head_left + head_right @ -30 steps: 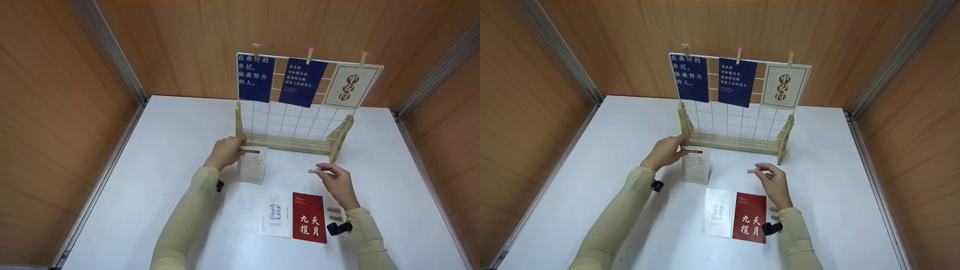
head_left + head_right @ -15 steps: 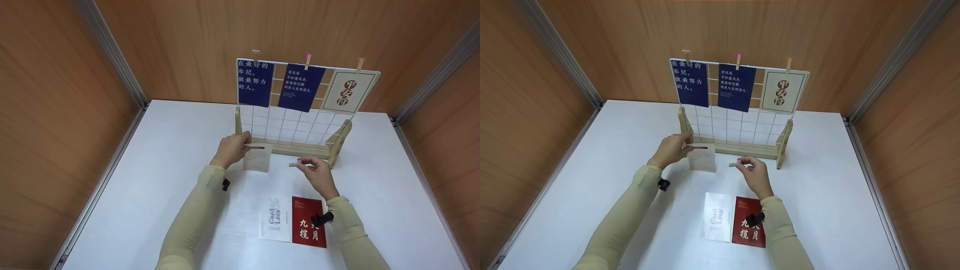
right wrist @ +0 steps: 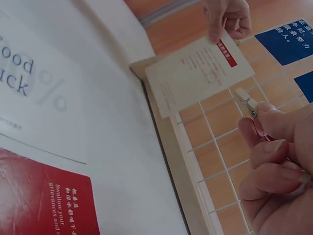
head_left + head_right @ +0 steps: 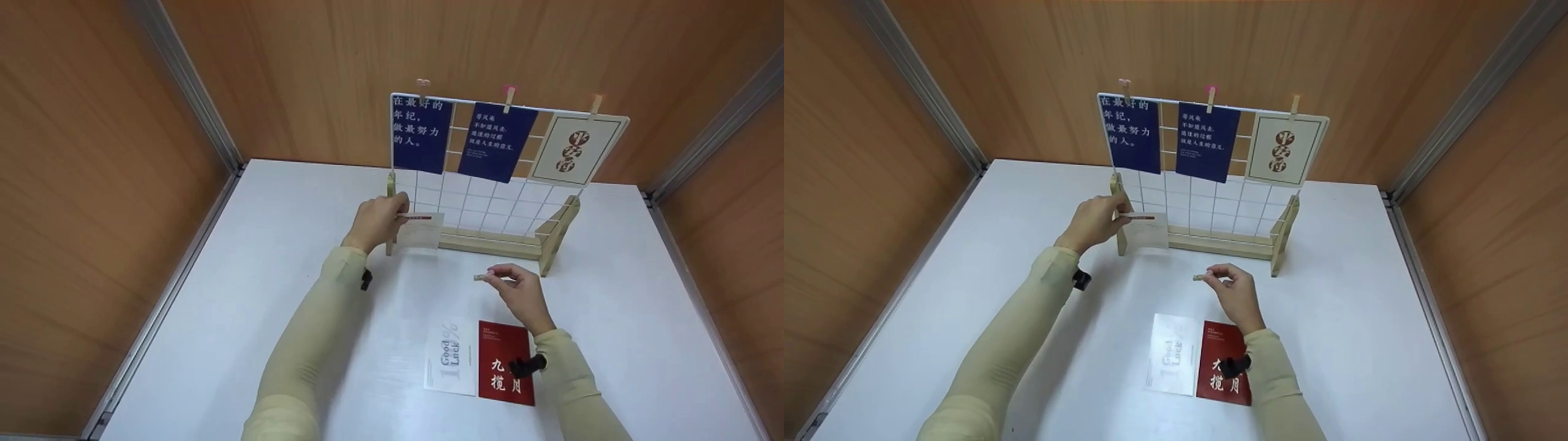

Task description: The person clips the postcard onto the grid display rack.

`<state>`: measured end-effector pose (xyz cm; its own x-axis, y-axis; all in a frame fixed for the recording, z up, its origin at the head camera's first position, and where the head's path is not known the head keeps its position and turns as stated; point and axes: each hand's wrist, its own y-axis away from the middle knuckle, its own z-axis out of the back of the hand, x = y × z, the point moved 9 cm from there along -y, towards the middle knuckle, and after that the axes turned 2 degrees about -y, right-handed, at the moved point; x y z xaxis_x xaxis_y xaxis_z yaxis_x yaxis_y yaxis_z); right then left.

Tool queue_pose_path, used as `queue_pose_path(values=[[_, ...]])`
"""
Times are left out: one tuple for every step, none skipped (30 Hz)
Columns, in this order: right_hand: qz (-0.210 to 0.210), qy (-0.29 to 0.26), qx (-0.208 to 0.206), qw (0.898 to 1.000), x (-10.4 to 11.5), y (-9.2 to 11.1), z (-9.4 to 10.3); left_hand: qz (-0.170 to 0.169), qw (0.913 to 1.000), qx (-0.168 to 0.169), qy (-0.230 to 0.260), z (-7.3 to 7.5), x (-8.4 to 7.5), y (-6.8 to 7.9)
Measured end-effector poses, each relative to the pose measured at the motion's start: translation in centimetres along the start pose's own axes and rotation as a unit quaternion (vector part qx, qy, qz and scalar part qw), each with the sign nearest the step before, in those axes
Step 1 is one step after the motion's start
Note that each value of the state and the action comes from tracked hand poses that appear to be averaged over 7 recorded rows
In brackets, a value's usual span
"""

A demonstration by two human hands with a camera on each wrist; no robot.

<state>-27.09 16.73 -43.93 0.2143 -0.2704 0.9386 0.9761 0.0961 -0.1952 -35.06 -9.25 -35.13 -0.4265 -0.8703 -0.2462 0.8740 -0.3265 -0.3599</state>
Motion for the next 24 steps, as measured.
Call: queue_pose_path(values=[[0.002, 0.0, 0.0, 1.0, 0.4, 0.1, 0.0, -0.002, 1.0, -0.006, -0.003, 0.3, 0.0, -0.3], [0.004, 0.001, 0.001, 1.0, 0.8, 0.3, 0.0, -0.004, 0.9999, -0.013, -0.006, 0.5, 0.0, -0.5], [0.005, 0.001, 0.001, 1.0, 1.3, 0.5, -0.1, -0.007, 0.9997, -0.02, -0.009, 0.8, -0.1, -0.7], [0.006, 0.003, 0.003, 1.0, 1.7, 0.6, -0.1, -0.01, 0.9995, -0.027, -0.012, 1.1, -0.1, -0.9], [0.008, 0.006, 0.004, 1.0, 2.0, 0.8, -0.2, -0.012, 0.9992, -0.035, -0.017, 1.3, -0.1, -1.0], [0.004, 0.004, 0.005, 1.0, 1.9, 0.8, -0.3, -0.014, 0.9987, -0.044, -0.021, 1.5, -0.1, -1.2], [0.001, 0.001, 0.006, 1.0, 1.8, 0.8, -0.4, -0.016, 0.9982, -0.051, -0.027, 1.7, 0.0, -1.3], [-0.002, -0.002, 0.007, 1.0, 1.7, 0.8, -0.4, -0.018, 0.9975, -0.06, -0.032, 1.9, 0.0, -1.5], [-0.003, -0.005, 0.008, 1.0, 1.6, 0.8, -0.5, -0.02, 0.9967, -0.069, -0.037, 2.0, 0.0, -1.6], [-0.005, -0.011, 0.009, 1.0, 1.2, 0.7, -0.5, -0.022, 0.9957, -0.079, -0.042, 2.2, 0.1, -1.7], [-0.008, -0.016, 0.01, 1.0, 0.7, 0.5, -0.5, -0.023, 0.9946, -0.089, -0.047, 2.4, 0.1, -1.8], [-0.012, -0.021, 0.011, 1.0, 0.2, 0.4, -0.4, -0.025, 0.9934, -0.099, -0.052, 2.5, 0.1, -2.0], [-0.012, -0.019, 0.014, 1.0, -0.2, 0.3, -0.4, -0.027, 0.992, -0.11, -0.057, 2.7, 0.1, -2.1], [-0.012, -0.016, 0.015, 1.0, -0.6, 0.1, -0.5, -0.03, 0.9904, -0.12, -0.062, 2.8, 0.1, -2.2], [-0.011, -0.012, 0.017, 1.0, -0.9, 0.1, -0.5, -0.031, 0.9887, -0.13, -0.067, 2.9, 0.1, -2.3], [-0.011, -0.013, 0.019, 1.0, -1.3, -0.1, -0.5, -0.034, 0.9871, -0.14, -0.071, 3.0, 0.1, -2.3], [-0.008, -0.01, 0.019, 1.0, -1.5, -0.1, -0.5, -0.036, 0.9854, -0.149, -0.074, 3.0, 0.0, -2.3], [-0.002, -0.007, 0.019, 1.0, -1.4, -0.1, -0.5, -0.037, 0.9837, -0.158, -0.077, 3.1, 0.0, -2.3], [0.002, -0.005, 0.019, 1.0, -1.4, -0.1, -0.5, -0.037, 0.9822, -0.166, -0.08, 3.1, 0.0, -2.4], [0.004, -0.008, 0.017, 1.0, -1.4, -0.1, -0.5, -0.037, 0.9811, -0.172, -0.081, 3.1, 0.0, -2.4], [0.007, -0.011, 0.018, 1.0, -1.3, -0.1, -0.5, -0.037, 0.9801, -0.177, -0.082, 3.1, 0.1, -2.4], [0.01, -0.013, 0.019, 1.0, -1.3, -0.1, -0.5, -0.037, 0.9793, -0.181, -0.083, 3.1, 0.1, -2.4], [0.012, -0.011, 0.019, 1.0, -1.2, -0.1, -0.5, -0.035, 0.9787, -0.183, -0.086, 3.0, 0.2, -2.4], [0.013, -0.008, 0.02, 1.0, -1.1, -0.1, -0.6, -0.034, 0.9783, -0.185, -0.087, 2.9, 0.2, -2.4]])
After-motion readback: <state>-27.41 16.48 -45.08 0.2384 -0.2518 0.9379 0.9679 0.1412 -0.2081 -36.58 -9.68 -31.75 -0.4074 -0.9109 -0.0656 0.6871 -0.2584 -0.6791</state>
